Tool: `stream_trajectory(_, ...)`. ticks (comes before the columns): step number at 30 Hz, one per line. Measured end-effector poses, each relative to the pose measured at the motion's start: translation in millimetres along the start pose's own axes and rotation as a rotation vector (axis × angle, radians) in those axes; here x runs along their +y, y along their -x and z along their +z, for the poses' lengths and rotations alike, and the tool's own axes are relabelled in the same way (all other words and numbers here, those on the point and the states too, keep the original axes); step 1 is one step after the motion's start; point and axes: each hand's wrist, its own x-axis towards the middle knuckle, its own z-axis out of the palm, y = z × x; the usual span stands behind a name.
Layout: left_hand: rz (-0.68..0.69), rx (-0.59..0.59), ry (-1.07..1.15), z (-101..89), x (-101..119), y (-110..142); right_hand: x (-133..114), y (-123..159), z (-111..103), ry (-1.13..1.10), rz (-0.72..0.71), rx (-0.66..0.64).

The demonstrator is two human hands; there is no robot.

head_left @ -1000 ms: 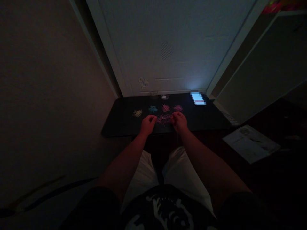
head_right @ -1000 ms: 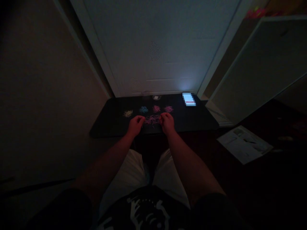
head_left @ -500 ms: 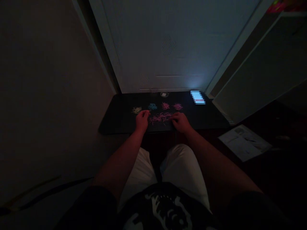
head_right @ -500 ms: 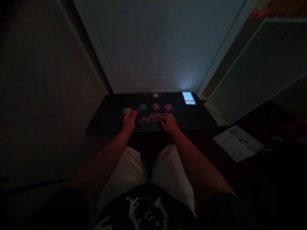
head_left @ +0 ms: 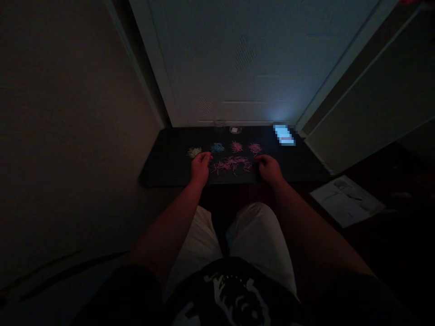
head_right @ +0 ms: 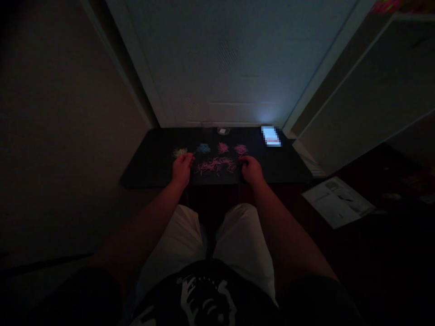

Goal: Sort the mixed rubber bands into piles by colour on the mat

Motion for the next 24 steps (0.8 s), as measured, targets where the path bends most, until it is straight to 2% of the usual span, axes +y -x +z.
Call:
stream_trajectory(4,0.005,-0.006,0.001,-0.8,0,0,4,2,-6,0.001,-0.077,-0.094)
stream_trajectory(8,0.011,-0.013,-0.011,-2.2,-1,0,3,4,-4,0.086,-0.196,-0.141)
stream_trajectory(19,-0.008,-0.024,-0.035,-4.8,-3,0,5,-11,4,0.314,-0.071,0.084)
stream_trajectory(24,-0.008,-0.032,0.000,-5.3,-4,0,4,-11,5,0.346,-0.063,0.109)
